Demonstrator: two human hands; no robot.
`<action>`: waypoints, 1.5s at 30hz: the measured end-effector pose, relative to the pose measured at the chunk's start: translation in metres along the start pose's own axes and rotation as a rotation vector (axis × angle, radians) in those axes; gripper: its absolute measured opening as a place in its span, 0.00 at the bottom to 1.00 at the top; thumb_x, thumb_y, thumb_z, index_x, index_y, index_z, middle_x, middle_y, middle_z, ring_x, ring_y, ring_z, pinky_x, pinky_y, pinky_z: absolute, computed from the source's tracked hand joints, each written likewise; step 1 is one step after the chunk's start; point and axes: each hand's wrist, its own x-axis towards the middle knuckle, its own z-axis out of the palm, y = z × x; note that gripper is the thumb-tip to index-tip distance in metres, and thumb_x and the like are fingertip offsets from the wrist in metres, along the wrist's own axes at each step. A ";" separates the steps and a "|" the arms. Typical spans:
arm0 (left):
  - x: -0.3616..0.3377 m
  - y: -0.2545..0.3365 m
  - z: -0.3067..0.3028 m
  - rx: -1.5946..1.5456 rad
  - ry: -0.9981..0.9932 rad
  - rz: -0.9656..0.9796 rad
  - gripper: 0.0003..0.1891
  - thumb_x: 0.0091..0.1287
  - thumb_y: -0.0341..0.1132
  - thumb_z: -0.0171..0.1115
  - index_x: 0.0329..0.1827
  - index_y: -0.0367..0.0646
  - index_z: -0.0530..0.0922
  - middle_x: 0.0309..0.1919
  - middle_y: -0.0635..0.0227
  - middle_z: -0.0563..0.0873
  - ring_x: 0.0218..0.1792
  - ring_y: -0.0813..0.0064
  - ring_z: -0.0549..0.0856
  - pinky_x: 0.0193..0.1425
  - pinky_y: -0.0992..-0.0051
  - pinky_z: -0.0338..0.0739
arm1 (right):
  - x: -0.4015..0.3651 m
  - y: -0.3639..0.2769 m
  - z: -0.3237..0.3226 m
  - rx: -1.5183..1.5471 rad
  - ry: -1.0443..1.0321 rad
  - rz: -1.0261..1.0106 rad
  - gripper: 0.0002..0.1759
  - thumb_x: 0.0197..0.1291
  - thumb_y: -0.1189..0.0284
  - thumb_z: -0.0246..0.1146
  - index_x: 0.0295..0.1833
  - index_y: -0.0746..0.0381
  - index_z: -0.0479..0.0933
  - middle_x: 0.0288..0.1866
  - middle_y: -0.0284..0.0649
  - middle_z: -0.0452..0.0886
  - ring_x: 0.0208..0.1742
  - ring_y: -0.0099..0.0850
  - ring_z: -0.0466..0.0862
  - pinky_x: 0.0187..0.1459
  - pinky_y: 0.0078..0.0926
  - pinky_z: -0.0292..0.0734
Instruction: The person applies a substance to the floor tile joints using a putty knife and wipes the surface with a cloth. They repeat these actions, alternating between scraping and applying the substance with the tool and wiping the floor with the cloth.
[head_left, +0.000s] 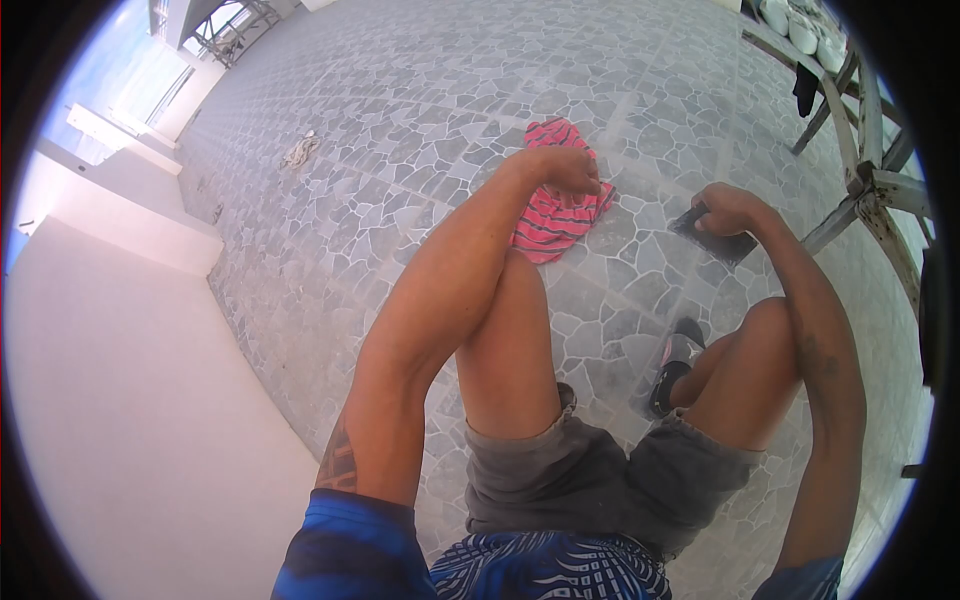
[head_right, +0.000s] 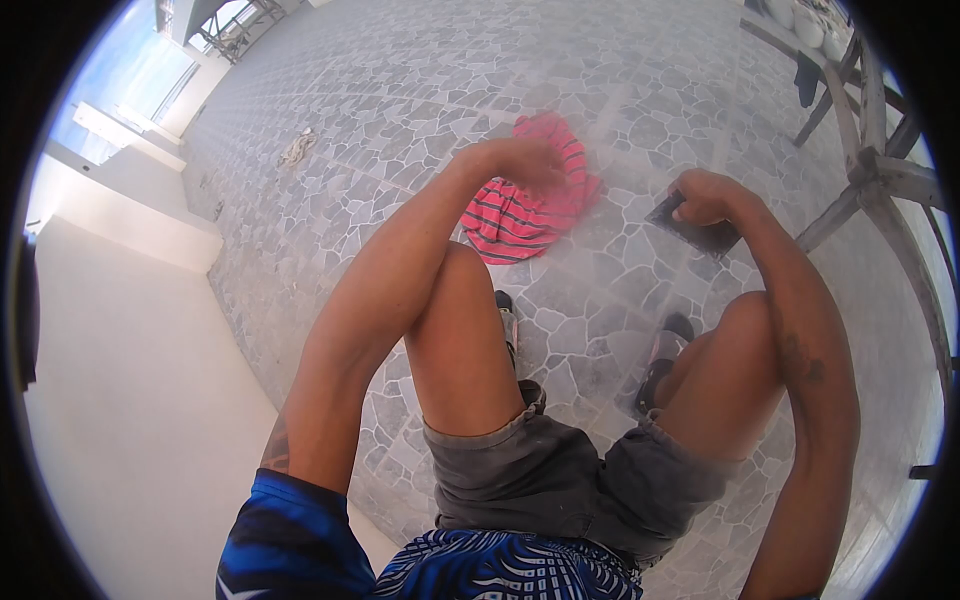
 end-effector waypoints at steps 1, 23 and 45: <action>-0.001 0.000 0.000 -0.002 0.003 0.002 0.24 0.70 0.52 0.55 0.43 0.36 0.84 0.32 0.60 0.90 0.33 0.68 0.88 0.38 0.69 0.82 | 0.000 0.000 0.000 -0.003 0.002 -0.002 0.17 0.50 0.69 0.67 0.46 0.66 0.83 0.38 0.54 0.85 0.43 0.48 0.85 0.46 0.42 0.77; -0.005 0.005 0.000 0.012 0.009 0.004 0.23 0.70 0.51 0.55 0.42 0.37 0.84 0.31 0.60 0.90 0.33 0.68 0.88 0.39 0.68 0.82 | 0.001 0.001 0.000 -0.016 -0.016 0.006 0.19 0.50 0.68 0.68 0.49 0.65 0.83 0.41 0.55 0.85 0.46 0.49 0.85 0.48 0.42 0.77; -0.002 0.003 0.000 0.019 -0.008 -0.003 0.24 0.69 0.52 0.54 0.42 0.36 0.84 0.32 0.60 0.90 0.33 0.67 0.88 0.39 0.67 0.82 | 0.001 0.001 0.001 0.002 -0.013 0.006 0.16 0.50 0.69 0.67 0.44 0.65 0.83 0.37 0.54 0.85 0.42 0.48 0.85 0.45 0.42 0.77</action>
